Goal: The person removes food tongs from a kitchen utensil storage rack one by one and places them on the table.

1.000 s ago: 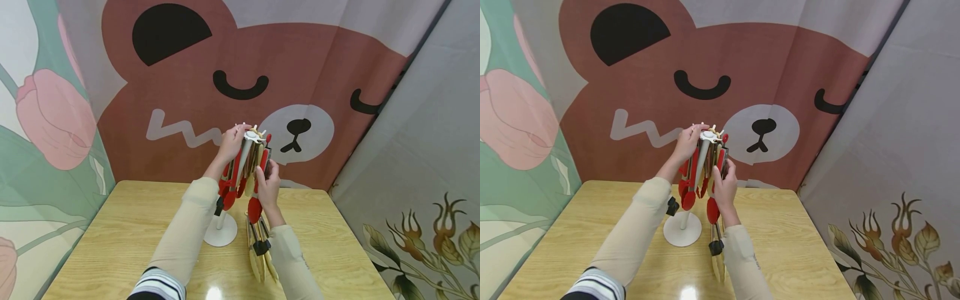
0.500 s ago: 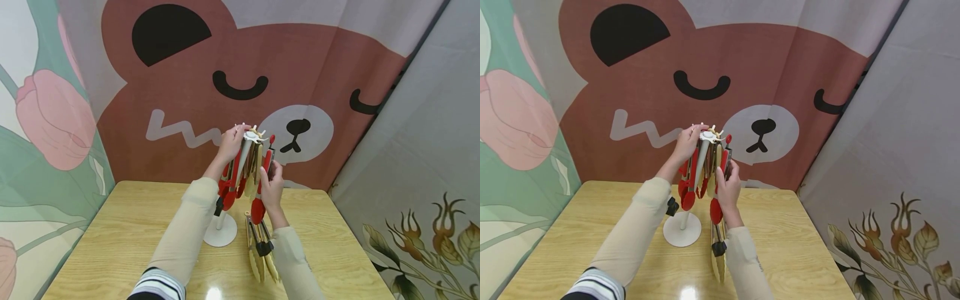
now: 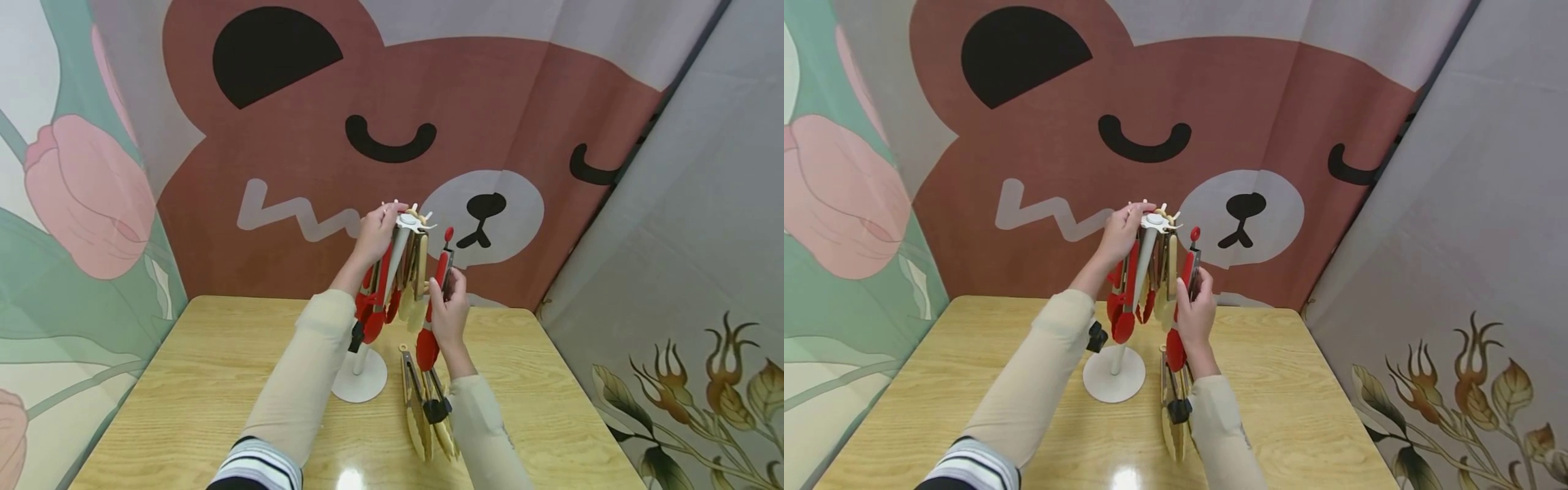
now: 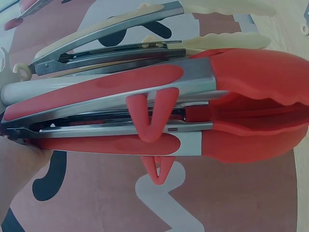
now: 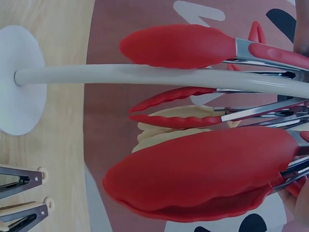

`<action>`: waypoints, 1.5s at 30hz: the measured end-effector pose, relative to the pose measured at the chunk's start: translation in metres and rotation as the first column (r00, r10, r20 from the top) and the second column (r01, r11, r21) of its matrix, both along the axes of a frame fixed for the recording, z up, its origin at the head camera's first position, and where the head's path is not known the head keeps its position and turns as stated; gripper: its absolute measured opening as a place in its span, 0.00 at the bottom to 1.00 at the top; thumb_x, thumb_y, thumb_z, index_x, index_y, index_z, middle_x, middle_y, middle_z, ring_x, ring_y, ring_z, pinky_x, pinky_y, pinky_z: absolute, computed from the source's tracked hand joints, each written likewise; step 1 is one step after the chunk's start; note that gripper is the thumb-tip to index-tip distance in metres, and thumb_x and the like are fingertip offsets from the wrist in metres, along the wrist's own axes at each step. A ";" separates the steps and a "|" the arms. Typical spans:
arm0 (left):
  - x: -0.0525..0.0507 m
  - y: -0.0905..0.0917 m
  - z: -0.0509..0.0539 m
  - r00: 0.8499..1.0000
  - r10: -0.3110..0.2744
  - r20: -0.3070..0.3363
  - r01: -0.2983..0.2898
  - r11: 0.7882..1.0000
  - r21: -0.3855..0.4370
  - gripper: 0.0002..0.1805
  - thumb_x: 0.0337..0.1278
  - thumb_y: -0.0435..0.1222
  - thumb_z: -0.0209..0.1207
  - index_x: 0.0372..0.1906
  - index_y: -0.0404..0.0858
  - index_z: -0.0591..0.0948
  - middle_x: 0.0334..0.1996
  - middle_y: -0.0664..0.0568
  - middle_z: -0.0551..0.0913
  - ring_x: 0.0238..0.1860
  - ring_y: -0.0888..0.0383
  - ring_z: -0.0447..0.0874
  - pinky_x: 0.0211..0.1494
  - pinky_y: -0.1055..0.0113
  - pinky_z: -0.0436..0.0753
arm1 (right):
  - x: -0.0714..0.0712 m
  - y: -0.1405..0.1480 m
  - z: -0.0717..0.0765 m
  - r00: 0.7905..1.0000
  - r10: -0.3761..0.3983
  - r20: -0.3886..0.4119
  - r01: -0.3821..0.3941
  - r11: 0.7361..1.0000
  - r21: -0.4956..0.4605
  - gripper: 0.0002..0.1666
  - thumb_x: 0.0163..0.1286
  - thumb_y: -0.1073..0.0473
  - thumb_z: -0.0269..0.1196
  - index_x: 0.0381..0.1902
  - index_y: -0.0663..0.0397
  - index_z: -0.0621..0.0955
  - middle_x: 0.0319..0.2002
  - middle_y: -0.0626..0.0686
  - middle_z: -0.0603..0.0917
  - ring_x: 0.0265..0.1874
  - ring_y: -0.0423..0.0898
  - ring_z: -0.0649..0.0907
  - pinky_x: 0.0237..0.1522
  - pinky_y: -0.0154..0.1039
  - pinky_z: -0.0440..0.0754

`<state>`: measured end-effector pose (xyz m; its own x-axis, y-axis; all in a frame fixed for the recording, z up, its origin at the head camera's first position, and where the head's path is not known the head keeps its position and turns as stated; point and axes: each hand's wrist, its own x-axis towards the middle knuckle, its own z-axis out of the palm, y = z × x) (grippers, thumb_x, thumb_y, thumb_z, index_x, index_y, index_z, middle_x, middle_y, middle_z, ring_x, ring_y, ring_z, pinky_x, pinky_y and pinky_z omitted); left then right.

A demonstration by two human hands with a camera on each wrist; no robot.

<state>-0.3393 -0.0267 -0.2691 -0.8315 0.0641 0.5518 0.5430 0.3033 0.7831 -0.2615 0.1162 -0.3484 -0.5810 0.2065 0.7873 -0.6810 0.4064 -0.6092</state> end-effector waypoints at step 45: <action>0.000 0.001 -0.001 1.000 -0.016 0.000 0.016 0.999 0.037 0.20 0.67 0.39 0.39 0.50 0.35 0.77 0.47 0.47 0.78 0.45 0.57 0.74 0.50 0.64 0.71 | -0.015 0.041 -0.075 0.985 -0.149 0.084 0.144 0.988 0.059 0.18 0.61 0.62 0.59 0.48 0.62 0.72 0.19 0.51 0.71 0.15 0.40 0.67 0.14 0.33 0.65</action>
<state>-0.3396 -0.0261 -0.2702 -0.8305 0.0572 0.5540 0.5476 0.2655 0.7935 -0.2762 0.1572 -0.4231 -0.6150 0.2544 0.7464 -0.5562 0.5310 -0.6393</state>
